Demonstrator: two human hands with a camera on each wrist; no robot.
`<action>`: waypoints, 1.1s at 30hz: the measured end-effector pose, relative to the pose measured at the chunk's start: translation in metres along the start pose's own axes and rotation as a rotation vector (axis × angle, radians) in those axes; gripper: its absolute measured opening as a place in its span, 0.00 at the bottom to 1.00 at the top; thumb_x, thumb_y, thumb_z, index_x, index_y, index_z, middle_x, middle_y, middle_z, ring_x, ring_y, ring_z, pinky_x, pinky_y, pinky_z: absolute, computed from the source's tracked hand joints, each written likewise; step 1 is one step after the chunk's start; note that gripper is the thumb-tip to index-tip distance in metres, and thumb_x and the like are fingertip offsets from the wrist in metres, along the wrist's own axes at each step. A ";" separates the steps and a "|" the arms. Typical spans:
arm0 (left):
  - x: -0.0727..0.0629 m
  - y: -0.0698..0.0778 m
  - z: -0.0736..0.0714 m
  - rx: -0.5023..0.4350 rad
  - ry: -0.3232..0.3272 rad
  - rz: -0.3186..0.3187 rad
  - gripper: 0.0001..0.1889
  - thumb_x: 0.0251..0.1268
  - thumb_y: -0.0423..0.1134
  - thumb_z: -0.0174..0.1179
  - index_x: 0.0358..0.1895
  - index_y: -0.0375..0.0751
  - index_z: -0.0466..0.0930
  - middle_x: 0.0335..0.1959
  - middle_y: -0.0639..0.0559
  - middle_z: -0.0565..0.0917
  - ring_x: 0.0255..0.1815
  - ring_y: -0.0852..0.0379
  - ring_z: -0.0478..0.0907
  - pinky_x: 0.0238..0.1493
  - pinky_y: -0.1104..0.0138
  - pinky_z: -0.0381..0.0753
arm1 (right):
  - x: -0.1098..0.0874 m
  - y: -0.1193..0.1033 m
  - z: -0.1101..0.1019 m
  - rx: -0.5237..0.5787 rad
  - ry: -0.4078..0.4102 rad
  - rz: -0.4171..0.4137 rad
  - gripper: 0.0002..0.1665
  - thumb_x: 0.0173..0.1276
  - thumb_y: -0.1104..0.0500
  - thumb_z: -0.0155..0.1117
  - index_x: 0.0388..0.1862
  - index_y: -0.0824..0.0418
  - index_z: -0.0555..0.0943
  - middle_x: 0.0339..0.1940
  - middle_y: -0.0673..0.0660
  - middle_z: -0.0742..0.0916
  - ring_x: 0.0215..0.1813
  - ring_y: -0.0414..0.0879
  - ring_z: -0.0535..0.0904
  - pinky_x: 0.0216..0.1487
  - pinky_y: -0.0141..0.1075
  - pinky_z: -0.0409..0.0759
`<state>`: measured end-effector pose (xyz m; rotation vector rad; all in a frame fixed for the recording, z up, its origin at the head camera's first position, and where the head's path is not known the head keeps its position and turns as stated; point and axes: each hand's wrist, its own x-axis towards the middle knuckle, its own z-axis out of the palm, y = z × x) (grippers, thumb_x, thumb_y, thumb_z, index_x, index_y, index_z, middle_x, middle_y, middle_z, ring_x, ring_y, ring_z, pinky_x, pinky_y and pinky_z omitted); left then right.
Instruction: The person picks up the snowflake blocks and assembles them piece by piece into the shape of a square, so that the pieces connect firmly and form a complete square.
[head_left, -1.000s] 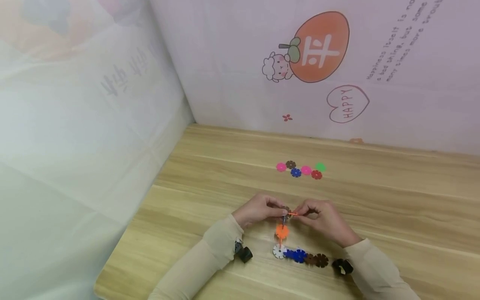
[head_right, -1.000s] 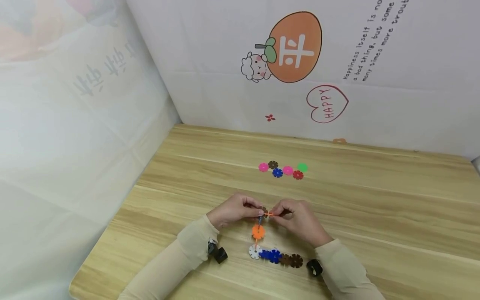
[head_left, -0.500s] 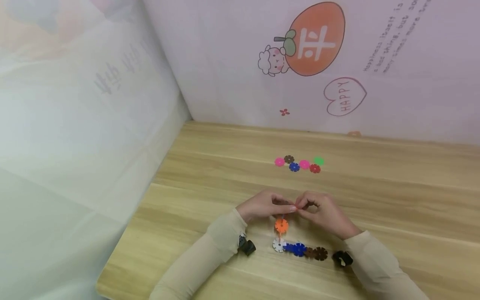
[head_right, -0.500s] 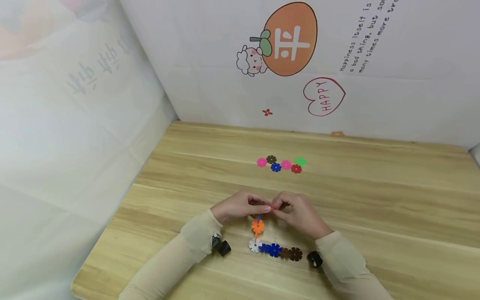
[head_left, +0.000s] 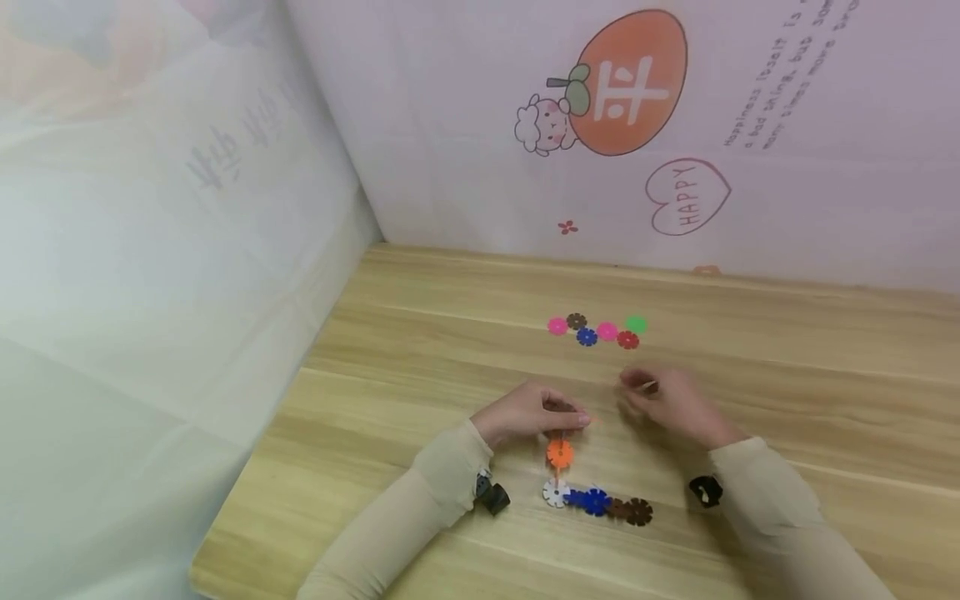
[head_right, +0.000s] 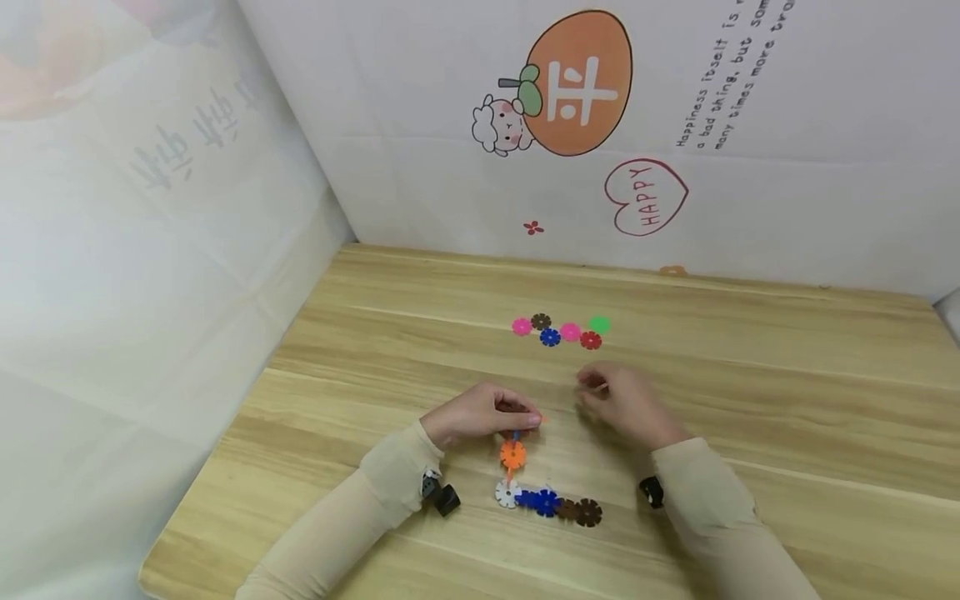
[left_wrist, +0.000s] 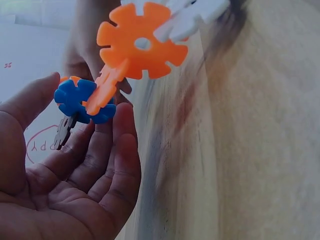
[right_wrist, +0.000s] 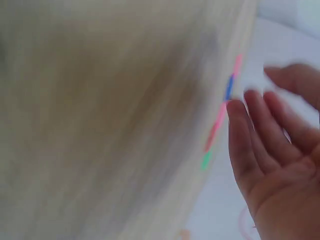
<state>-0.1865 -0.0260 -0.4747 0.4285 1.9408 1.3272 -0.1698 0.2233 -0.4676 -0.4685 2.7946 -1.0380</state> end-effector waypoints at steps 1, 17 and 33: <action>0.000 -0.001 0.001 0.000 0.001 -0.005 0.13 0.65 0.48 0.66 0.46 0.45 0.87 0.38 0.52 0.89 0.36 0.60 0.83 0.39 0.68 0.85 | 0.004 0.004 -0.002 -0.017 0.010 0.034 0.17 0.66 0.64 0.66 0.52 0.70 0.80 0.47 0.67 0.87 0.50 0.60 0.84 0.51 0.51 0.85; -0.001 -0.004 0.004 -0.043 0.002 0.002 0.13 0.64 0.49 0.66 0.45 0.47 0.87 0.38 0.54 0.89 0.39 0.60 0.85 0.43 0.69 0.84 | 0.055 0.028 -0.012 -0.124 0.104 0.259 0.27 0.68 0.61 0.65 0.58 0.78 0.72 0.49 0.76 0.83 0.50 0.67 0.80 0.54 0.58 0.80; -0.001 -0.002 -0.001 -0.060 0.005 -0.003 0.13 0.64 0.49 0.66 0.46 0.45 0.87 0.39 0.53 0.89 0.40 0.59 0.86 0.44 0.69 0.85 | 0.021 0.018 0.002 0.118 0.016 0.194 0.12 0.68 0.58 0.67 0.48 0.60 0.83 0.43 0.59 0.88 0.44 0.51 0.83 0.45 0.44 0.84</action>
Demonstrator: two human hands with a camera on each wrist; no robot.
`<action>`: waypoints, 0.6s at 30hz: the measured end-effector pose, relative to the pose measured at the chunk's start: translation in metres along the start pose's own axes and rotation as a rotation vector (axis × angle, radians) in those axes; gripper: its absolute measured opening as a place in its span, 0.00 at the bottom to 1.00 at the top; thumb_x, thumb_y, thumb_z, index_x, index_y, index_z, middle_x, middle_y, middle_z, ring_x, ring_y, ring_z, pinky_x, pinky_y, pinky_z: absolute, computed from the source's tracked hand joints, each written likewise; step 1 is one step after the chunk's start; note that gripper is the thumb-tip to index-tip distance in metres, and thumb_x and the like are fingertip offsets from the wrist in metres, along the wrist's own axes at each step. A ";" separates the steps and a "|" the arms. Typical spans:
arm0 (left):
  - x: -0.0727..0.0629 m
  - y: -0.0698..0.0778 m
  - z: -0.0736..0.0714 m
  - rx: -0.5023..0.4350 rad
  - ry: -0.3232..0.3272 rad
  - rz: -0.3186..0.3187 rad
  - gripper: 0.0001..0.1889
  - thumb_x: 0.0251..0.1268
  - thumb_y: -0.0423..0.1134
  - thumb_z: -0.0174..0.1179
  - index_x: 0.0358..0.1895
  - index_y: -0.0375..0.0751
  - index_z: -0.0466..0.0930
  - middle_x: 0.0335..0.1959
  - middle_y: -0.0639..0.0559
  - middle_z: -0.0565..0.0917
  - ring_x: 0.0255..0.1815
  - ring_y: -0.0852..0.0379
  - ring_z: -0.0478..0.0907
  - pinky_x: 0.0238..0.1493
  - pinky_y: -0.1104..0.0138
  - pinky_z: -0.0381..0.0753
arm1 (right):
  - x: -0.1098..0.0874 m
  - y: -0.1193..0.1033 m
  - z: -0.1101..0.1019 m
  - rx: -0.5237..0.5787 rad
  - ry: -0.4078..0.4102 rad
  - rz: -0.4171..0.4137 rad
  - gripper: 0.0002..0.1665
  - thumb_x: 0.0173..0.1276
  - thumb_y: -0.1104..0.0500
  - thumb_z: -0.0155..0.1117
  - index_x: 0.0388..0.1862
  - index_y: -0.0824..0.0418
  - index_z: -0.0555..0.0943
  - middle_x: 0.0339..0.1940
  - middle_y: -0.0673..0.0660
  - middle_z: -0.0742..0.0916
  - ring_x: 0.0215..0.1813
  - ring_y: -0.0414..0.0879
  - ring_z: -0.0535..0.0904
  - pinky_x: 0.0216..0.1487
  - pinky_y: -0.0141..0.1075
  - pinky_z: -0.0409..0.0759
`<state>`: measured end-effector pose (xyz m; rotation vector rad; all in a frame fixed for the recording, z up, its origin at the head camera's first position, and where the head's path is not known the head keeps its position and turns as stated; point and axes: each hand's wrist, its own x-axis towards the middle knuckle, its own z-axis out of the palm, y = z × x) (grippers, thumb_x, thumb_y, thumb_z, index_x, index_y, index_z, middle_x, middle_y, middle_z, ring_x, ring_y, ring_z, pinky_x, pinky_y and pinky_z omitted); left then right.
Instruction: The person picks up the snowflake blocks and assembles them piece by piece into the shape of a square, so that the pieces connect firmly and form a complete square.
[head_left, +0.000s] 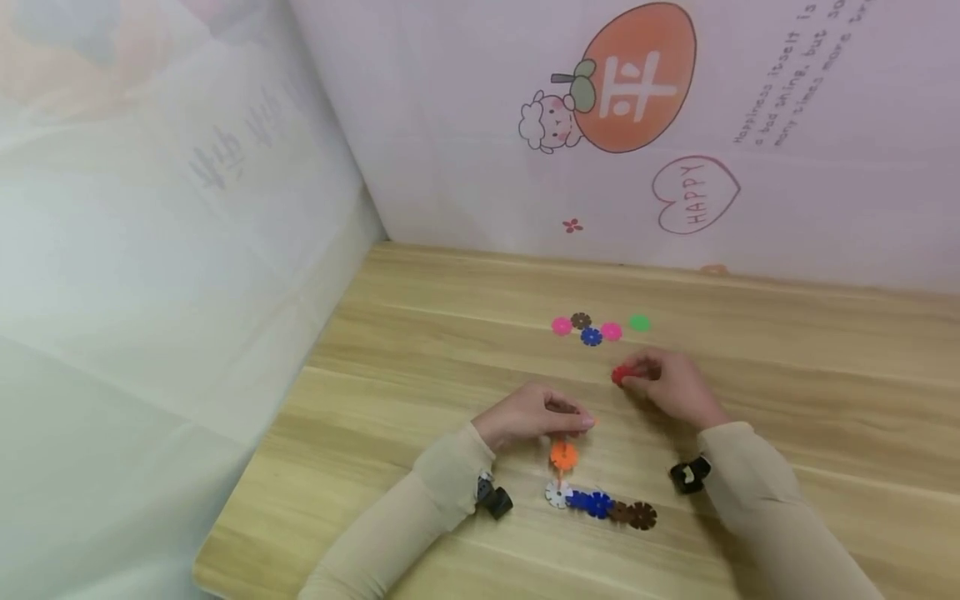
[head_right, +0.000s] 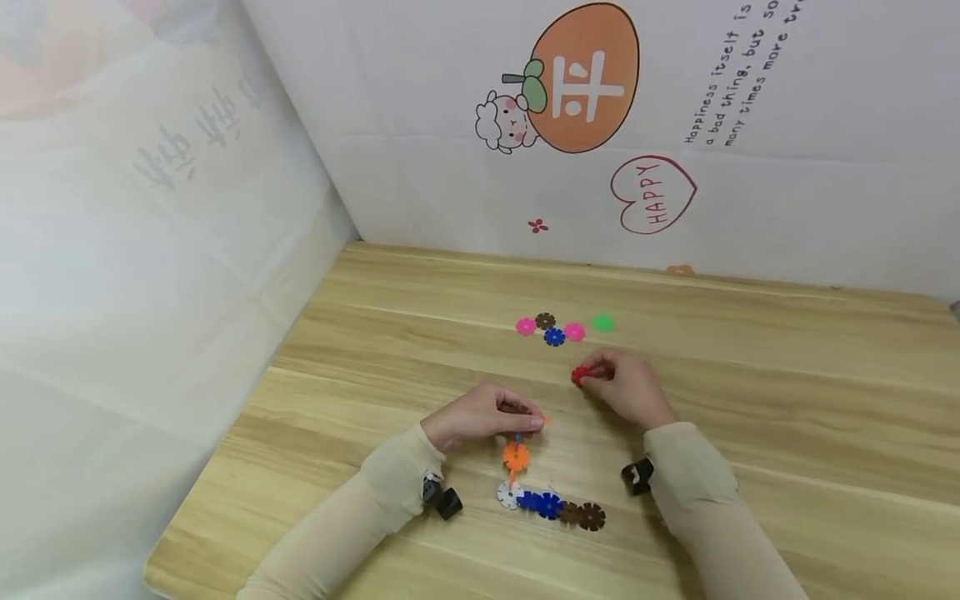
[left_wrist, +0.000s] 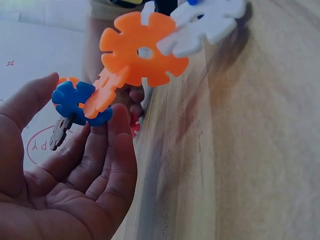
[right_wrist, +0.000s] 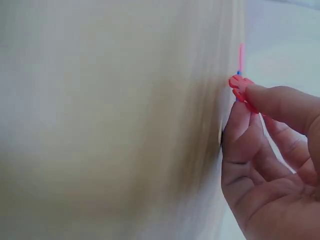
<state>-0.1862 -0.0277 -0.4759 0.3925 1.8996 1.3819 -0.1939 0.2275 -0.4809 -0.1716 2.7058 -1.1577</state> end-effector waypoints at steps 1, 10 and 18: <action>0.000 0.000 0.000 -0.010 0.000 0.001 0.13 0.64 0.48 0.66 0.46 0.44 0.87 0.39 0.53 0.90 0.40 0.59 0.86 0.44 0.68 0.85 | -0.005 -0.001 0.001 0.035 -0.013 0.010 0.12 0.68 0.58 0.66 0.49 0.61 0.82 0.43 0.59 0.88 0.42 0.50 0.83 0.43 0.42 0.84; 0.002 -0.001 -0.003 0.030 0.014 -0.014 0.16 0.66 0.50 0.64 0.48 0.44 0.86 0.39 0.53 0.90 0.39 0.60 0.86 0.46 0.68 0.85 | -0.044 -0.015 0.009 0.410 -0.110 0.145 0.21 0.67 0.53 0.67 0.52 0.66 0.78 0.43 0.57 0.89 0.44 0.45 0.85 0.46 0.34 0.85; 0.001 0.000 -0.001 0.053 0.015 -0.004 0.15 0.64 0.51 0.66 0.48 0.46 0.87 0.41 0.54 0.90 0.41 0.61 0.85 0.49 0.68 0.83 | -0.060 -0.024 0.017 0.597 -0.132 0.145 0.20 0.66 0.58 0.68 0.51 0.70 0.76 0.42 0.56 0.89 0.45 0.47 0.86 0.49 0.36 0.86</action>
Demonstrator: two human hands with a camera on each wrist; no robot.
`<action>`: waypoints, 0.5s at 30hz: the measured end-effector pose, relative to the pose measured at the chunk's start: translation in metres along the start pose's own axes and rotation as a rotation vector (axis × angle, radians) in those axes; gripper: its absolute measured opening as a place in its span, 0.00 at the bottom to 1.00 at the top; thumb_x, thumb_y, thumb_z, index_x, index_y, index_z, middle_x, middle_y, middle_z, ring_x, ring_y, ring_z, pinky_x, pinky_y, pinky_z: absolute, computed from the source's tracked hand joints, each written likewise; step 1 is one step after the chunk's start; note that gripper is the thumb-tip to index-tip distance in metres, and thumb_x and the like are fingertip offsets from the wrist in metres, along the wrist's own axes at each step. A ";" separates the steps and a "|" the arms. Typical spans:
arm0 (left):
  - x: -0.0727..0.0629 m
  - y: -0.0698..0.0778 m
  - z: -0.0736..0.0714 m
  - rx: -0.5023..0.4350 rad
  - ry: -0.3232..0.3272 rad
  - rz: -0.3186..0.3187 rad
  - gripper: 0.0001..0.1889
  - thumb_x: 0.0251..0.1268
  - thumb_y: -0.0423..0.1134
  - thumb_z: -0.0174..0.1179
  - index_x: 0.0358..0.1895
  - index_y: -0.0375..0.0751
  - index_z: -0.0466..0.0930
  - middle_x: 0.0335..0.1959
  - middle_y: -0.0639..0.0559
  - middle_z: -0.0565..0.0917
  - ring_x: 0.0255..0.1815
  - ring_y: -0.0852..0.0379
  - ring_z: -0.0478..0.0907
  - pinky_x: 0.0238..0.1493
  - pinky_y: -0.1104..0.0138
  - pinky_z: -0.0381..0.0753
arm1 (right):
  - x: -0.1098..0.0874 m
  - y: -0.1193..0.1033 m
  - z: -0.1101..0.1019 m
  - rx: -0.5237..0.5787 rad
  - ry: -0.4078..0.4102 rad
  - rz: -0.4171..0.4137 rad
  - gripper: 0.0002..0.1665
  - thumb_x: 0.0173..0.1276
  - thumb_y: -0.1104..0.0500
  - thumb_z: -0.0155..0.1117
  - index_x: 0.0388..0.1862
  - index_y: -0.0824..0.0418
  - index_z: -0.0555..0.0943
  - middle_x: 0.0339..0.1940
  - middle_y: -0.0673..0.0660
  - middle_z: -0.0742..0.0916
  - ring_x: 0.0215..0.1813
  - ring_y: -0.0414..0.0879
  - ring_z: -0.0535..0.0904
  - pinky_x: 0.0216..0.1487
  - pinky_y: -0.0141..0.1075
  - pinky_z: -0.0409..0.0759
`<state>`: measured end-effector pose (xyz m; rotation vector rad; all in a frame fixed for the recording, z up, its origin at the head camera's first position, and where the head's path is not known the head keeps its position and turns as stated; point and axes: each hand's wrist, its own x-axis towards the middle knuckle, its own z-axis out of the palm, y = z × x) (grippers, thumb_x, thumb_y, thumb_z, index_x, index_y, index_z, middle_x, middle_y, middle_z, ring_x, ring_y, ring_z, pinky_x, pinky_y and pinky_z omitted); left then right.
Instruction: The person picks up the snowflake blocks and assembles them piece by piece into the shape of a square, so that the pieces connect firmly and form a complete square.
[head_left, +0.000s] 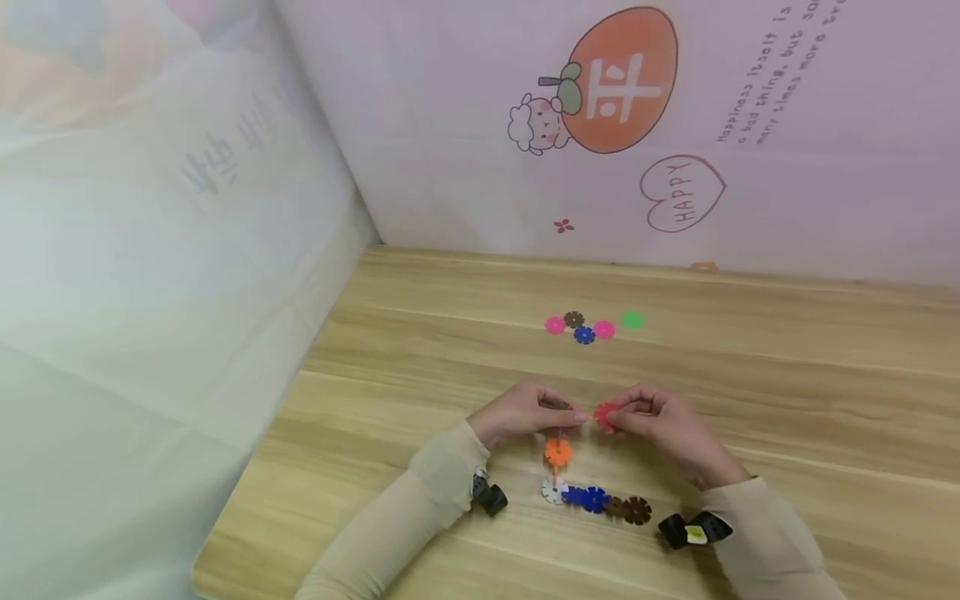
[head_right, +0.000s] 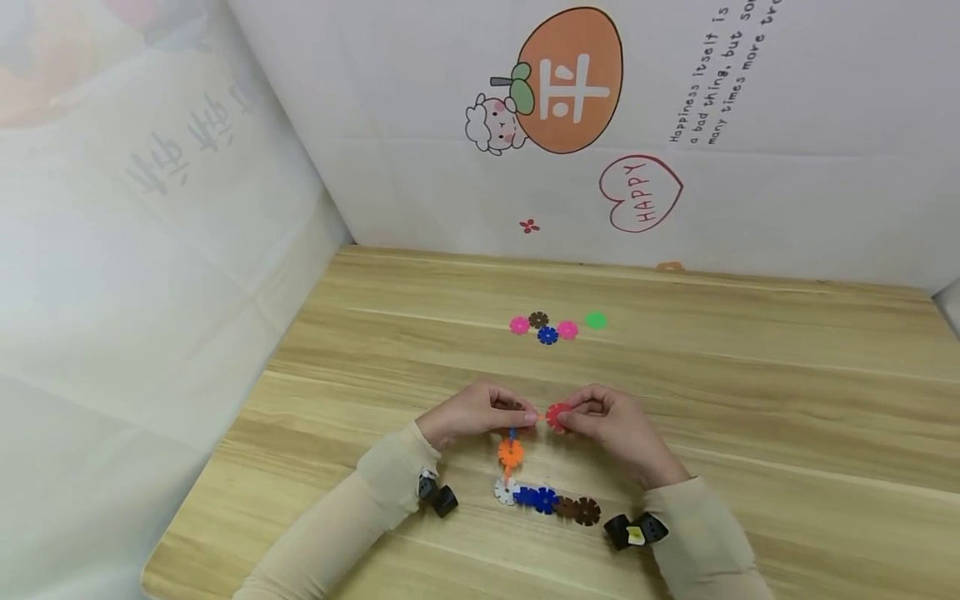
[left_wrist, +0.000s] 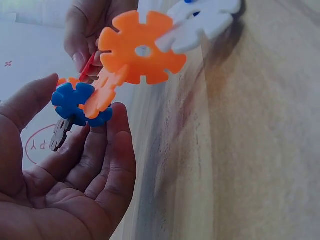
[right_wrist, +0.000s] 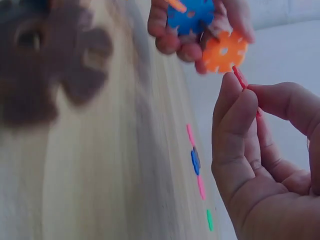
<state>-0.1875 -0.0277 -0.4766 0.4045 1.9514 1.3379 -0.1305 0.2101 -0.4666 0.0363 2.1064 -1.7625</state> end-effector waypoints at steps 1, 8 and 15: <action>0.000 0.000 0.000 -0.006 0.000 -0.002 0.15 0.64 0.51 0.66 0.47 0.47 0.87 0.41 0.54 0.90 0.42 0.61 0.85 0.49 0.68 0.83 | 0.000 0.000 0.002 0.008 0.003 -0.001 0.20 0.66 0.59 0.69 0.50 0.70 0.76 0.42 0.56 0.89 0.45 0.47 0.86 0.49 0.36 0.86; -0.002 0.001 0.001 -0.031 -0.007 -0.002 0.13 0.63 0.49 0.67 0.46 0.48 0.88 0.41 0.55 0.90 0.42 0.61 0.85 0.50 0.69 0.82 | -0.002 -0.003 0.009 0.036 0.016 0.001 0.19 0.65 0.61 0.69 0.49 0.71 0.76 0.41 0.56 0.89 0.45 0.48 0.86 0.49 0.35 0.86; -0.003 0.001 0.002 -0.020 0.014 -0.007 0.12 0.63 0.47 0.67 0.45 0.46 0.88 0.40 0.55 0.90 0.41 0.62 0.85 0.48 0.69 0.83 | -0.002 -0.003 0.012 0.067 0.012 0.008 0.15 0.65 0.63 0.68 0.47 0.70 0.77 0.40 0.56 0.89 0.44 0.47 0.87 0.50 0.35 0.86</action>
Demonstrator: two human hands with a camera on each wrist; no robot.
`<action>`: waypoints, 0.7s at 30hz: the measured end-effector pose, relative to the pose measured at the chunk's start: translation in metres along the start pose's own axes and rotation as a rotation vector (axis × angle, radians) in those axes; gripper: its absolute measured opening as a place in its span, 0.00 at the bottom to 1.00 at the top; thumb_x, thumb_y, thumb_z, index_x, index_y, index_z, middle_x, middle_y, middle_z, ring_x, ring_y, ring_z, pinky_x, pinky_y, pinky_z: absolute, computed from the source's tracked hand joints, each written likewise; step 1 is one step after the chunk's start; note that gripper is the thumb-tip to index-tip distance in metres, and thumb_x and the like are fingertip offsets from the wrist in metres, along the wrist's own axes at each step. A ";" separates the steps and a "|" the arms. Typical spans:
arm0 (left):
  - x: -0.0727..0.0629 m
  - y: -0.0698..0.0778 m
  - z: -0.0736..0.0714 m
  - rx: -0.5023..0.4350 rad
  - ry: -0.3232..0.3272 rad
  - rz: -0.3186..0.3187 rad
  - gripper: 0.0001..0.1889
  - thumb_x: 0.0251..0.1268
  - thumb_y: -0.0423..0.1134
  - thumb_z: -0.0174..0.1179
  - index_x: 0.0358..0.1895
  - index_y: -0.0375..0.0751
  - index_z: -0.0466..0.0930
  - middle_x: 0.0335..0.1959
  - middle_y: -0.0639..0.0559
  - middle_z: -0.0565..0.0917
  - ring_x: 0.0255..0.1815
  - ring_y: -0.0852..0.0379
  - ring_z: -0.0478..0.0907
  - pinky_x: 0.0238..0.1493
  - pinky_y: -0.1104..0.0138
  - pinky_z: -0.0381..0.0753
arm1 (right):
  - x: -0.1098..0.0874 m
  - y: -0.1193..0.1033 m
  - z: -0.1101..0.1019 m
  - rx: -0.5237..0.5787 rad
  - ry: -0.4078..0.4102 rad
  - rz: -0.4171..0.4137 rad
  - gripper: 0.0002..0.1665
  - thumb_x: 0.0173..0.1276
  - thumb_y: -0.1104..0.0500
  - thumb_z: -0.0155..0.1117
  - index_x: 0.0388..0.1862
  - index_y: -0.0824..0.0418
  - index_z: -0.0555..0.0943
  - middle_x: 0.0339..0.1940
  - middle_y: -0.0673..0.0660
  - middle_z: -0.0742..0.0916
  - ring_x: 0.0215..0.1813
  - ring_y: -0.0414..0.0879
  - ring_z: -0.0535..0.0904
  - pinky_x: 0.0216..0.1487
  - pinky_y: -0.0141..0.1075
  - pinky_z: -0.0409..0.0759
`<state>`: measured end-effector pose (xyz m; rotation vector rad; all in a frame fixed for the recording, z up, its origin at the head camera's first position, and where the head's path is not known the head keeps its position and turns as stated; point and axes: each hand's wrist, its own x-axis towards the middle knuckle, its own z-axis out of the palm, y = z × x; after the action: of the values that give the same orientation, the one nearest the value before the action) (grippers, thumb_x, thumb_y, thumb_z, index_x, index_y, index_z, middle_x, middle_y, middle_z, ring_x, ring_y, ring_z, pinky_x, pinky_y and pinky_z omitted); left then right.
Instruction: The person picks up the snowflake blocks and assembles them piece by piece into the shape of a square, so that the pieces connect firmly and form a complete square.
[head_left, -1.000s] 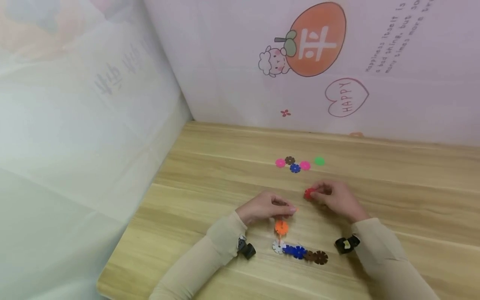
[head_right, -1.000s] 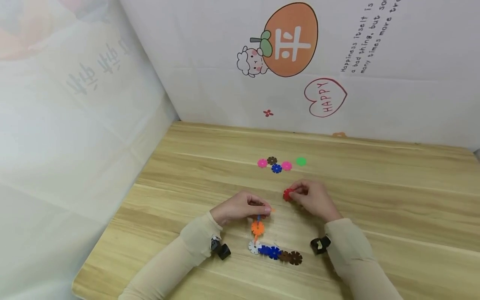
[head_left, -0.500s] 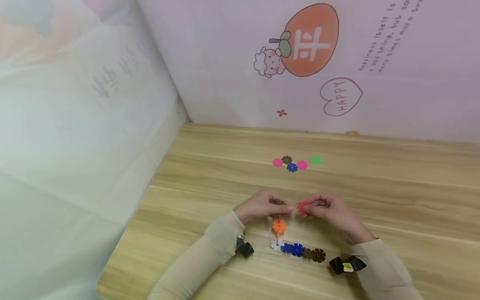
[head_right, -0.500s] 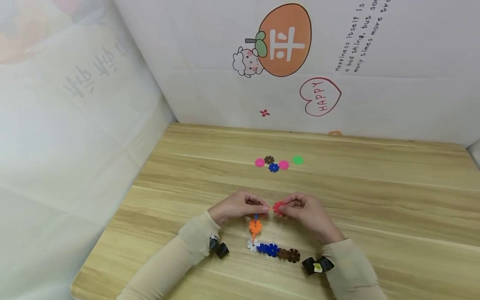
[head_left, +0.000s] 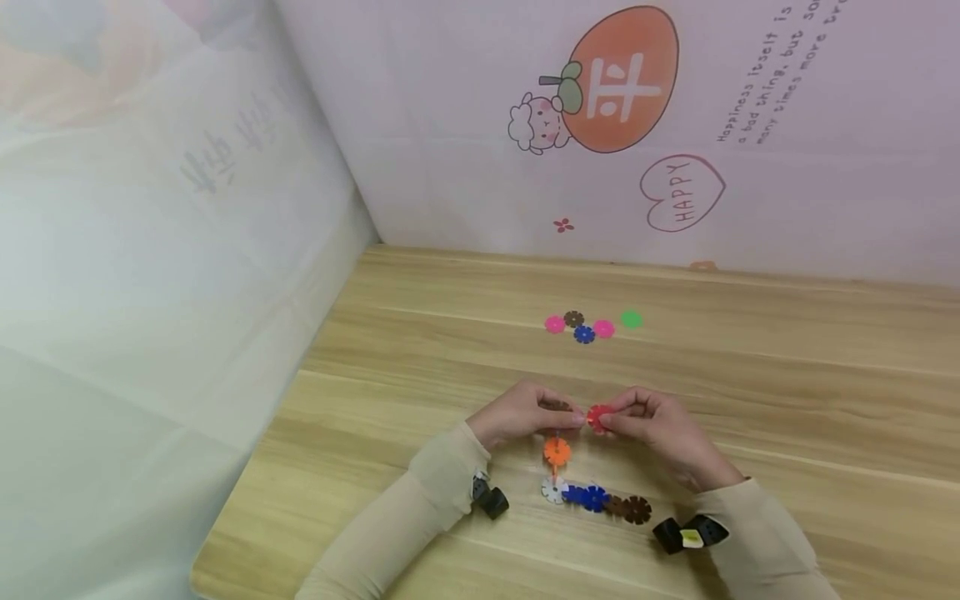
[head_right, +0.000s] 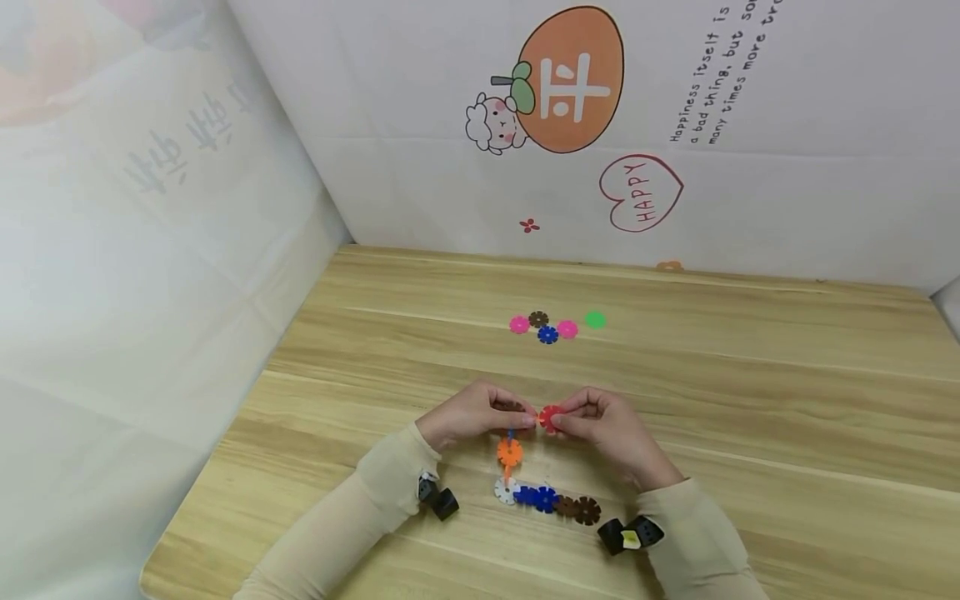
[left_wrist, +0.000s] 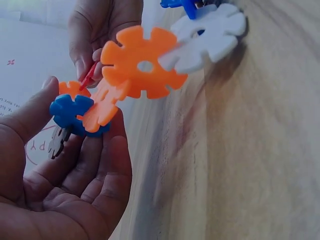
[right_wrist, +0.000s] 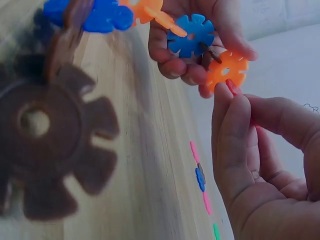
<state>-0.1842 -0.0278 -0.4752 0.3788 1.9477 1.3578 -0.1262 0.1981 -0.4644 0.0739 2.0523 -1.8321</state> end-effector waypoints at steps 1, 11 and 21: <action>0.000 0.000 0.000 0.006 0.004 0.001 0.12 0.63 0.47 0.67 0.45 0.46 0.88 0.39 0.56 0.90 0.41 0.62 0.85 0.48 0.69 0.83 | 0.000 0.000 0.000 0.009 -0.005 0.002 0.15 0.65 0.63 0.68 0.46 0.69 0.78 0.40 0.56 0.89 0.44 0.47 0.87 0.50 0.35 0.86; 0.000 -0.001 0.001 -0.027 0.034 -0.022 0.11 0.61 0.47 0.69 0.44 0.47 0.88 0.40 0.58 0.89 0.42 0.61 0.83 0.50 0.68 0.82 | 0.003 -0.001 0.003 0.044 0.007 0.041 0.10 0.65 0.66 0.67 0.43 0.69 0.78 0.40 0.55 0.88 0.44 0.46 0.86 0.51 0.34 0.86; 0.004 -0.005 -0.001 -0.068 -0.002 -0.018 0.12 0.61 0.46 0.69 0.44 0.46 0.88 0.40 0.54 0.90 0.41 0.60 0.84 0.49 0.68 0.81 | 0.004 0.004 -0.013 -0.142 -0.050 0.017 0.23 0.70 0.52 0.65 0.54 0.69 0.75 0.46 0.58 0.87 0.48 0.48 0.84 0.52 0.33 0.83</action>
<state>-0.1869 -0.0281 -0.4808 0.3295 1.8932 1.4073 -0.1320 0.2098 -0.4681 0.0073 2.1335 -1.6559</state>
